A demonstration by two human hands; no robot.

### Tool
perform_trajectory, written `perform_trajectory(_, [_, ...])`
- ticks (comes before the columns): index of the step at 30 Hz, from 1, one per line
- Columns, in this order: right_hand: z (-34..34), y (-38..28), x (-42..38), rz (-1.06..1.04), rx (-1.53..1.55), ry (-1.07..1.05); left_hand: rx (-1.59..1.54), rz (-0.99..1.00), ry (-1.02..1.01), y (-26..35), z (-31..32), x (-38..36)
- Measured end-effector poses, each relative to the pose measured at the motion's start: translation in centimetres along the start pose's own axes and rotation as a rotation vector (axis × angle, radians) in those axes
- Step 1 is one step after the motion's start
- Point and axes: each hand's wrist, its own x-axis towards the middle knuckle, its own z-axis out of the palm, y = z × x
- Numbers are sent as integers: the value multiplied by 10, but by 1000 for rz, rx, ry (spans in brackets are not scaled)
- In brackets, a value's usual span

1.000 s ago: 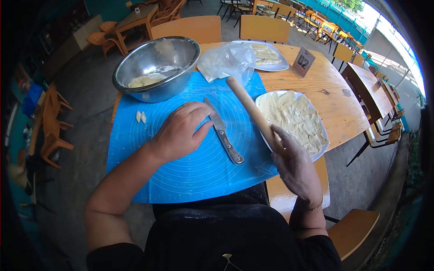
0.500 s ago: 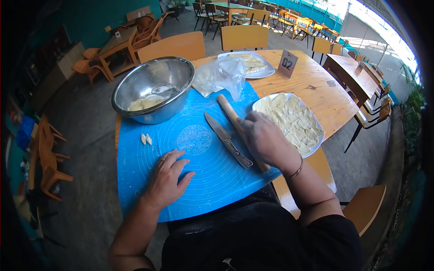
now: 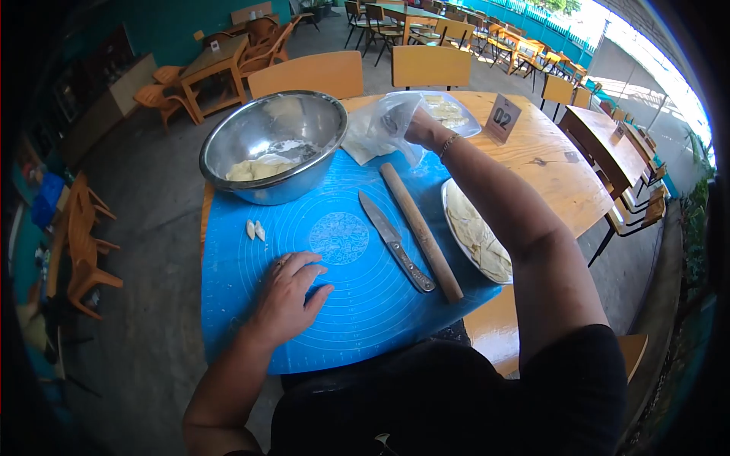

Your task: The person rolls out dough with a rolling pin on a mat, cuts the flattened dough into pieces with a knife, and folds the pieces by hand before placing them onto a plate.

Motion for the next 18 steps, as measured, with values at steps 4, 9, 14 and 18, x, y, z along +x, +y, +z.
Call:
perform_trajectory(4, [24,-16,13,-109,-426,-95,-79,6,113,-3,1,4])
perform_trajectory(9, [8,-83,24,24,-611,-405,-44,-3,358,-12,-9,13])
perform_trajectory(14, [-6,-115,35,94,-679,-518,-22,-32,453,-19,-16,13])
perform_trajectory(18, [53,5,19,96,-699,-156,-53,-32,448,-21,-19,10])
